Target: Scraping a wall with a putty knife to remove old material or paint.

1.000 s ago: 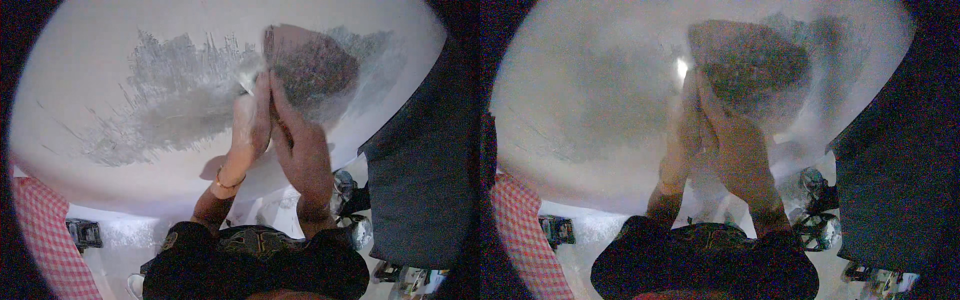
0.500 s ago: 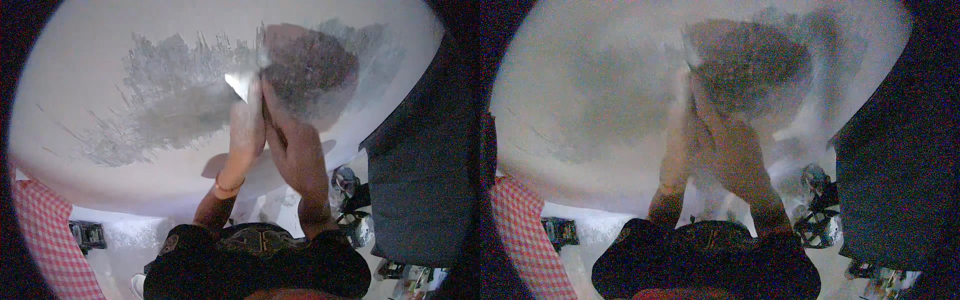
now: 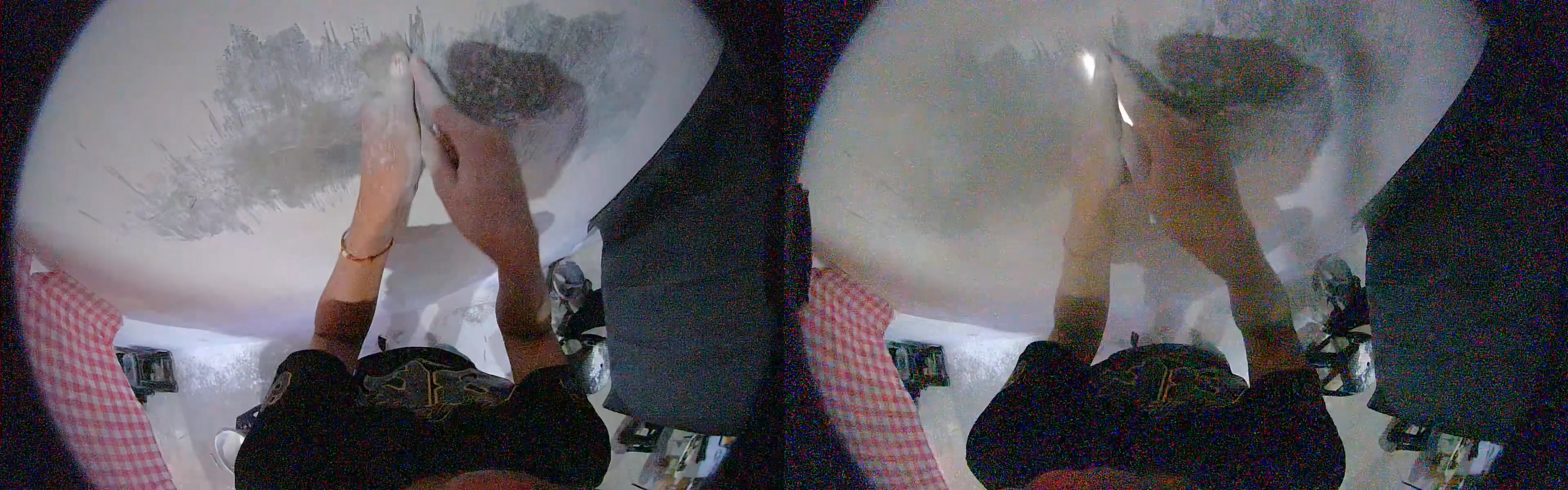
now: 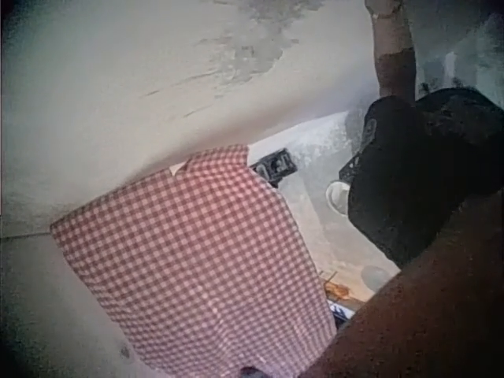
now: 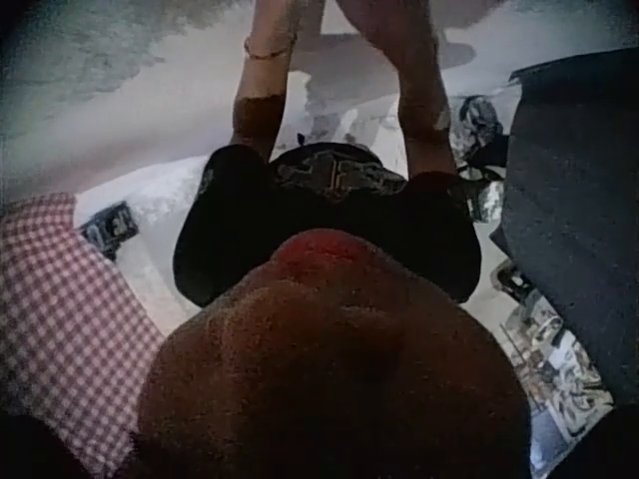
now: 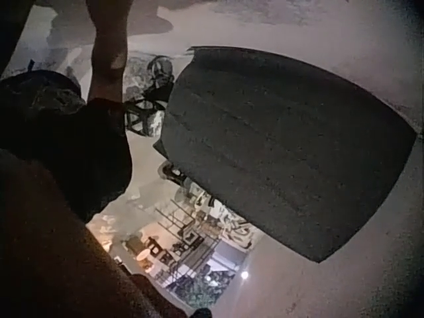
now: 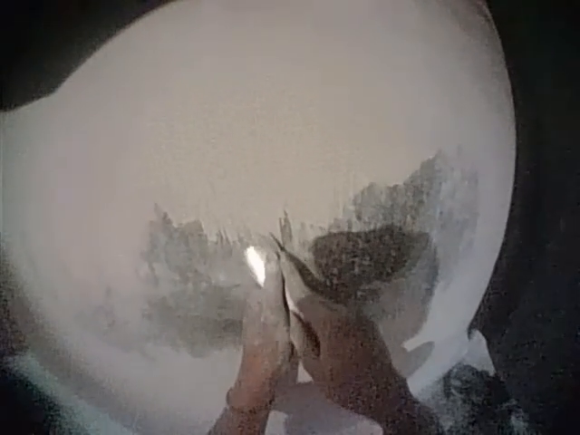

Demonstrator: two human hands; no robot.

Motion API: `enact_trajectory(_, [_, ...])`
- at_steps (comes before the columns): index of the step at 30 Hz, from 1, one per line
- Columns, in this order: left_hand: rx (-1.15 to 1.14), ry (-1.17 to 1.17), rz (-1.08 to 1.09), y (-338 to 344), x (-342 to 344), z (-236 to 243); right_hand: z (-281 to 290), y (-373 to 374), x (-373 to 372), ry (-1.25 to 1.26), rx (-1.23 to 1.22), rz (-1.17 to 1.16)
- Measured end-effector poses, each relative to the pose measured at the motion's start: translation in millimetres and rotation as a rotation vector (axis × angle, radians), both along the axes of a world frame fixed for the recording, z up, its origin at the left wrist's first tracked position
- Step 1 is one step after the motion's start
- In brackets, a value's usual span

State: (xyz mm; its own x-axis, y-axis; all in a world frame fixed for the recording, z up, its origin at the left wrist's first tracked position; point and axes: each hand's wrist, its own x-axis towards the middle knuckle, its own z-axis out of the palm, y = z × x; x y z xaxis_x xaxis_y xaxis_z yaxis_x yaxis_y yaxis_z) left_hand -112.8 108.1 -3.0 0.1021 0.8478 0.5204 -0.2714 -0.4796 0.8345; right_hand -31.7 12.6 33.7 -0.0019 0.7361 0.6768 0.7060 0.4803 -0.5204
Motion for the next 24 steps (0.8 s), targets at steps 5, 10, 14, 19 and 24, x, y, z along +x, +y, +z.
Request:
enact_trajectory(5, [-0.03, -0.112, 0.013, -9, 4, 10, -6, 17, 5, -0.277, 0.211, -0.092])
enact_trajectory(10, [0.159, -0.043, 0.115, -8, 15, 13, -21, 29, 37, -0.158, 0.204, 0.103])
enact_trajectory(14, [-0.064, 0.196, 0.055, -29, 23, -40, -66, -21, 57, -0.058, -0.085, 0.037])
enact_trajectory(19, [0.029, 0.487, 0.191, -66, 7, -102, -159, -66, 56, 0.186, -0.453, 0.057])
enact_trajectory(24, [-0.607, 0.449, -0.464, -125, -4, -170, -246, -125, 68, 0.179, -0.354, 0.105])
